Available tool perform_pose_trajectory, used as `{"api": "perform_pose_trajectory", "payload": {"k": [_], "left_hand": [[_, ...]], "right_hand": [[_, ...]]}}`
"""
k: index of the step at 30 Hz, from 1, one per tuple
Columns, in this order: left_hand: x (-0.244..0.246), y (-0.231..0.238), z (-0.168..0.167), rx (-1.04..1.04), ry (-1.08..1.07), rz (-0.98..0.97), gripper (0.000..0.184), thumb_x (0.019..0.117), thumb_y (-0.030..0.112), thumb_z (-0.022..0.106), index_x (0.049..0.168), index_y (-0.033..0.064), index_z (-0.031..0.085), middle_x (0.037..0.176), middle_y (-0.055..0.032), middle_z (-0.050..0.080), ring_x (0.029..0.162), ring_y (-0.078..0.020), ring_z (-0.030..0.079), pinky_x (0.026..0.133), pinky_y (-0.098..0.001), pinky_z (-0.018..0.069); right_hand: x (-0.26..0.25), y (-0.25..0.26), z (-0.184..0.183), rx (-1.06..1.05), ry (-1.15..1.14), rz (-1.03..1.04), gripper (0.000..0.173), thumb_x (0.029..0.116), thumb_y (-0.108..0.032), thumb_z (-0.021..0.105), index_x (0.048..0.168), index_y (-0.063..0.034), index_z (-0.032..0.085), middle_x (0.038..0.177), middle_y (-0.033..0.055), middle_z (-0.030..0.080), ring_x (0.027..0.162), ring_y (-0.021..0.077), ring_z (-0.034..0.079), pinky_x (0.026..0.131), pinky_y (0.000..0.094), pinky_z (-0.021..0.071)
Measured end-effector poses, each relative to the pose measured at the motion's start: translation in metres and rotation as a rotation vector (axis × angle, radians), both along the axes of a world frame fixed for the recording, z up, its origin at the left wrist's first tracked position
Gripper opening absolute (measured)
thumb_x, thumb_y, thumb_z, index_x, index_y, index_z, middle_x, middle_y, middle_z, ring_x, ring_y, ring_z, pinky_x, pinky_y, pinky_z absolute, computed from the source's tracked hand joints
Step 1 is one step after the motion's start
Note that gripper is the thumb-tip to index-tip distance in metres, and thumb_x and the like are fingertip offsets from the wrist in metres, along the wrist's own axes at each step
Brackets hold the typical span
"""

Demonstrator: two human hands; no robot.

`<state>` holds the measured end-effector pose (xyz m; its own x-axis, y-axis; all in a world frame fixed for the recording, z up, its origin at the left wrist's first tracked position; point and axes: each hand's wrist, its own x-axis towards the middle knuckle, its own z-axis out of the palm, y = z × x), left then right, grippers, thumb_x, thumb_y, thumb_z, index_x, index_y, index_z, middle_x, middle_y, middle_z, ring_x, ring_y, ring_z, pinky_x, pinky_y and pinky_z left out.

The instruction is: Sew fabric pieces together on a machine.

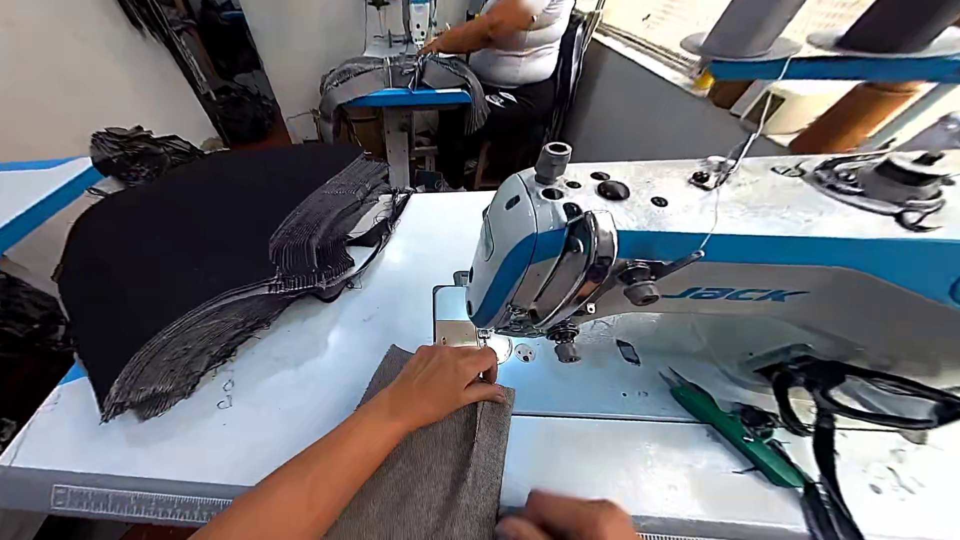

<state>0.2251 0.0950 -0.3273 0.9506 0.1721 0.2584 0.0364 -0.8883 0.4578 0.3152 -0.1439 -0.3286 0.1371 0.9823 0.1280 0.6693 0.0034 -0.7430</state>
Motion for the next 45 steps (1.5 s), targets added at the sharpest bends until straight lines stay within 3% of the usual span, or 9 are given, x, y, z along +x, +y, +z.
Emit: {"api": "perform_pose_trajectory", "payload": {"k": [3, 5, 10, 17, 22, 26, 29, 35, 45], "left_hand": [[0.000, 0.001, -0.010, 0.054, -0.108, -0.027, 0.026, 0.0952, 0.034, 0.068, 0.087, 0.0088, 0.069, 0.073, -0.0019, 0.063, 0.066, -0.0146, 0.064, 0.057, -0.0332, 0.0509], [0.000, 0.001, -0.014, 0.082, -0.172, -0.030, 0.026, 0.0958, 0.032, 0.067, 0.084, 0.0090, 0.069, 0.072, -0.0008, 0.062, 0.064, -0.0129, 0.063, 0.055, -0.0296, 0.0496], [-0.001, 0.003, -0.018, 0.120, -0.233, -0.001, 0.029, 0.0980, 0.033, 0.064, 0.083, 0.0091, 0.069, 0.070, -0.0004, 0.059, 0.062, -0.0113, 0.060, 0.053, -0.0254, 0.0469], [-0.048, -0.047, -0.001, 0.308, -0.272, -0.006, 0.030, 0.1044, 0.035, 0.055, 0.101, 0.0129, 0.075, 0.104, -0.0051, 0.074, 0.108, -0.0234, 0.068, 0.097, -0.0423, 0.0517], [-0.087, -0.070, -0.024, 0.408, -0.064, -0.006, 0.053, 0.1064, 0.054, 0.037, 0.141, 0.0192, 0.058, 0.142, 0.0004, 0.062, 0.138, -0.0228, 0.052, 0.113, -0.0504, 0.0388], [-0.073, -0.053, -0.017, 0.282, -0.003, 0.063, 0.058, 0.1046, 0.056, 0.040, 0.145, 0.0184, 0.057, 0.139, -0.0027, 0.064, 0.135, -0.0285, 0.055, 0.111, -0.0638, 0.0364], [-0.063, -0.052, -0.014, 0.237, 0.009, 0.115, 0.061, 0.1042, 0.059, 0.038, 0.145, 0.0172, 0.057, 0.130, -0.0055, 0.066, 0.131, -0.0298, 0.056, 0.112, -0.0679, 0.0315], [-0.057, -0.042, -0.015, 0.270, 0.013, 0.093, 0.058, 0.1064, 0.056, 0.035, 0.145, 0.0181, 0.057, 0.134, -0.0046, 0.064, 0.134, -0.0278, 0.054, 0.114, -0.0664, 0.0300], [-0.054, -0.055, -0.018, 0.268, -0.007, 0.155, 0.058, 0.1060, 0.055, 0.036, 0.145, 0.0177, 0.056, 0.133, -0.0040, 0.064, 0.130, -0.0293, 0.057, 0.110, -0.0670, 0.0334]], "right_hand": [[0.035, 0.036, -0.009, 0.349, -0.394, -0.096, 0.028, 0.1013, -0.037, 0.061, 0.094, -0.0122, 0.073, 0.089, 0.0054, 0.072, 0.086, 0.0185, 0.068, 0.073, 0.0301, 0.0556], [0.050, 0.055, -0.024, 0.467, -0.537, -0.075, 0.032, 0.1042, -0.041, 0.056, 0.102, -0.0149, 0.073, 0.108, 0.0060, 0.075, 0.108, 0.0222, 0.069, 0.091, 0.0332, 0.0552], [0.055, 0.058, -0.032, 0.502, -0.714, -0.080, 0.036, 0.1076, -0.044, 0.047, 0.099, -0.0172, 0.071, 0.111, 0.0011, 0.076, 0.111, 0.0221, 0.067, 0.099, 0.0376, 0.0466], [0.050, 0.056, -0.032, 0.479, -0.702, -0.099, 0.035, 0.1083, -0.036, 0.048, 0.101, -0.0141, 0.074, 0.107, 0.0026, 0.077, 0.105, 0.0204, 0.069, 0.098, 0.0344, 0.0481], [0.055, 0.068, -0.032, 0.483, -0.691, -0.067, 0.035, 0.1075, -0.034, 0.049, 0.102, -0.0135, 0.077, 0.106, 0.0026, 0.076, 0.095, 0.0207, 0.069, 0.089, 0.0354, 0.0507], [0.064, 0.095, -0.029, 0.446, -0.685, -0.028, 0.033, 0.1038, -0.030, 0.051, 0.104, -0.0129, 0.079, 0.113, 0.0061, 0.074, 0.096, 0.0250, 0.070, 0.084, 0.0422, 0.0550], [0.073, 0.102, -0.024, 0.430, -0.687, -0.004, 0.035, 0.1033, -0.032, 0.050, 0.107, -0.0136, 0.080, 0.099, 0.0109, 0.069, 0.091, 0.0286, 0.067, 0.079, 0.0454, 0.0544], [0.081, 0.101, -0.025, 0.409, -0.688, -0.010, 0.039, 0.0925, -0.013, 0.047, 0.115, -0.0151, 0.079, 0.092, 0.0139, 0.068, 0.087, 0.0325, 0.067, 0.073, 0.0465, 0.0531], [0.079, 0.097, -0.030, 0.408, -0.653, -0.067, 0.039, 0.0926, -0.016, 0.048, 0.114, -0.0194, 0.080, 0.089, 0.0103, 0.067, 0.084, 0.0290, 0.066, 0.073, 0.0423, 0.0513]]}}
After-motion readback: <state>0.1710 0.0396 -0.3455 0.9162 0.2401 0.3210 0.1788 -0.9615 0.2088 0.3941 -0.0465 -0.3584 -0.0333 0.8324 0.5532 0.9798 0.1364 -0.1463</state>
